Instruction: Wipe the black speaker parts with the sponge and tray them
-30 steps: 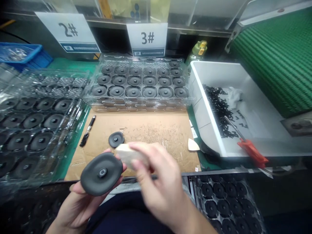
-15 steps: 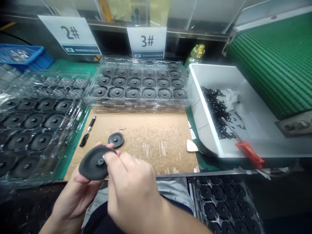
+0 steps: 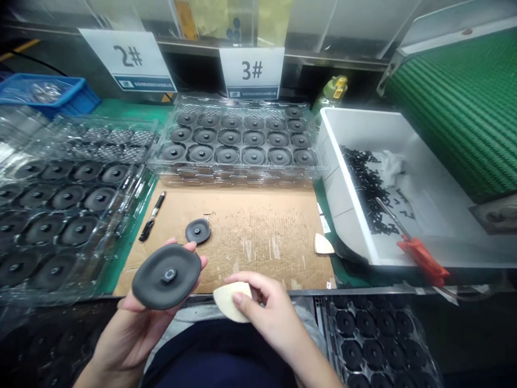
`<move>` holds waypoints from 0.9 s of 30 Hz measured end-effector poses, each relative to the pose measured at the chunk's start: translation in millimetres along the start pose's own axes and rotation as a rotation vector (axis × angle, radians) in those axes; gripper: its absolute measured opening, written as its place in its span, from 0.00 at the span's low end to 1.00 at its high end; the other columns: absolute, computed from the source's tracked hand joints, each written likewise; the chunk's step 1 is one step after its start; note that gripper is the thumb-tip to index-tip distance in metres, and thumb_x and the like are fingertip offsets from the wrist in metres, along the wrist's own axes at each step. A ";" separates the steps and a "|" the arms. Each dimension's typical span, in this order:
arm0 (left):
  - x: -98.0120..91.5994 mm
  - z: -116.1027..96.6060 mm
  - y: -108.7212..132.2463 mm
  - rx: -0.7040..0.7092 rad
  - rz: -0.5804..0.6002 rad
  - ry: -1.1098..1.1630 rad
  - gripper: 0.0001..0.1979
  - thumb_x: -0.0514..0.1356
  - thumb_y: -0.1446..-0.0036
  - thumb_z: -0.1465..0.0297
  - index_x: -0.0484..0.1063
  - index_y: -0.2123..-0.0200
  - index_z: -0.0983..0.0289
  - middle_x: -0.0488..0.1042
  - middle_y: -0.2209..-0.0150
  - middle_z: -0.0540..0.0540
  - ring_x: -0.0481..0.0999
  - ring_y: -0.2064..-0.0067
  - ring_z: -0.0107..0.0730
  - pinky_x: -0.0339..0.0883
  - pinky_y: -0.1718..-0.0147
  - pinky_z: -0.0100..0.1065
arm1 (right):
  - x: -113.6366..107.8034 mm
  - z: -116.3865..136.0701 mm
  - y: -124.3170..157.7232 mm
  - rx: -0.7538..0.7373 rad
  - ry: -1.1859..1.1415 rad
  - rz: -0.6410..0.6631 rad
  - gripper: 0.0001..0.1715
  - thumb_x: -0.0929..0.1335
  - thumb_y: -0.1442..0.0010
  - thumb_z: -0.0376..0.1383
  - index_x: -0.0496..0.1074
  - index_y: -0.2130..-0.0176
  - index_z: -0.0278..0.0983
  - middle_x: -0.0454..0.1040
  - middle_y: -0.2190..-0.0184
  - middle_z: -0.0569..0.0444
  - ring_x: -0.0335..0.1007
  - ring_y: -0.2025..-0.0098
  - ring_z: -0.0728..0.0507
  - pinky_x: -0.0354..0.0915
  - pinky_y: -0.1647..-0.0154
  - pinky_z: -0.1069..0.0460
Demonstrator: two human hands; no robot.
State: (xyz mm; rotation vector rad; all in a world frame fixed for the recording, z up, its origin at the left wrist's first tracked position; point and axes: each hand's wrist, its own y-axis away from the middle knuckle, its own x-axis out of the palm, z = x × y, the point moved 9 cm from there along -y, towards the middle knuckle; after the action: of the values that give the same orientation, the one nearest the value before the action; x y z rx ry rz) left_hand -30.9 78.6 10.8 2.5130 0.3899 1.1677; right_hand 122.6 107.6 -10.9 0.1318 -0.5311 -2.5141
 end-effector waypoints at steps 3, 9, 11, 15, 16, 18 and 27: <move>0.2 1.3 1.6 -0.003 -0.003 0.010 0.28 0.69 0.63 0.62 0.71 0.54 0.55 0.74 0.51 0.52 0.74 0.53 0.43 0.67 0.52 0.35 | -1.6 13.7 -2.2 -0.075 0.095 -0.043 0.13 0.66 0.42 0.40 0.72 0.57 0.39 0.74 0.59 0.52 0.70 0.60 0.44 0.65 0.59 0.50; 5.7 10.3 3.7 0.009 -0.006 -0.020 0.26 0.68 0.59 0.65 0.70 0.52 0.55 0.74 0.52 0.52 0.73 0.51 0.40 0.66 0.52 0.31 | -7.0 87.2 11.1 -0.394 0.255 -0.248 0.15 0.63 0.40 0.35 0.68 0.52 0.41 0.73 0.58 0.51 0.70 0.61 0.45 0.68 0.64 0.51; 5.5 17.7 5.0 -0.036 -0.009 -0.023 0.22 0.65 0.54 0.66 0.70 0.53 0.56 0.75 0.54 0.51 0.73 0.52 0.37 0.66 0.54 0.29 | 13.6 120.3 21.0 -0.625 0.353 -0.167 0.18 0.62 0.40 0.31 0.65 0.49 0.39 0.72 0.58 0.51 0.69 0.60 0.45 0.67 0.60 0.51; -1.5 28.2 7.4 -0.135 -0.036 -0.010 0.21 0.66 0.56 0.67 0.72 0.55 0.56 0.76 0.55 0.49 0.74 0.53 0.37 0.68 0.55 0.30 | 60.6 131.4 17.1 -0.691 0.608 0.179 0.16 0.60 0.41 0.27 0.67 0.53 0.33 0.73 0.63 0.52 0.68 0.62 0.47 0.65 0.57 0.54; -2.6 26.3 7.2 -0.114 -0.044 -0.002 0.21 0.67 0.57 0.68 0.72 0.56 0.55 0.76 0.55 0.48 0.75 0.55 0.34 0.69 0.56 0.28 | 65.4 127.0 11.4 -0.641 0.637 0.222 0.15 0.60 0.41 0.27 0.69 0.55 0.34 0.73 0.63 0.53 0.68 0.62 0.48 0.65 0.58 0.54; 1.5 23.4 6.3 -0.077 -0.013 0.030 0.18 0.67 0.57 0.71 0.74 0.60 0.54 0.78 0.61 0.45 0.77 0.62 0.27 0.70 0.63 0.22 | 64.0 126.9 1.9 -0.625 0.644 0.150 0.15 0.60 0.40 0.28 0.68 0.55 0.35 0.72 0.63 0.52 0.68 0.61 0.48 0.65 0.58 0.54; -1.0 25.7 1.5 -0.140 0.062 0.039 0.27 0.70 0.64 0.68 0.73 0.55 0.55 0.76 0.54 0.50 0.74 0.53 0.35 0.69 0.56 0.26 | 44.5 115.0 17.8 -0.472 0.645 0.177 0.15 0.61 0.41 0.28 0.68 0.55 0.37 0.71 0.65 0.56 0.66 0.65 0.51 0.62 0.64 0.57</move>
State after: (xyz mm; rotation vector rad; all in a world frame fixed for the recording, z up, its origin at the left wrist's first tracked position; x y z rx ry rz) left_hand -11.5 72.0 -4.7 2.3999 0.2327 1.2249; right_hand 71.0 109.3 102.4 0.6485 0.2944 -2.1800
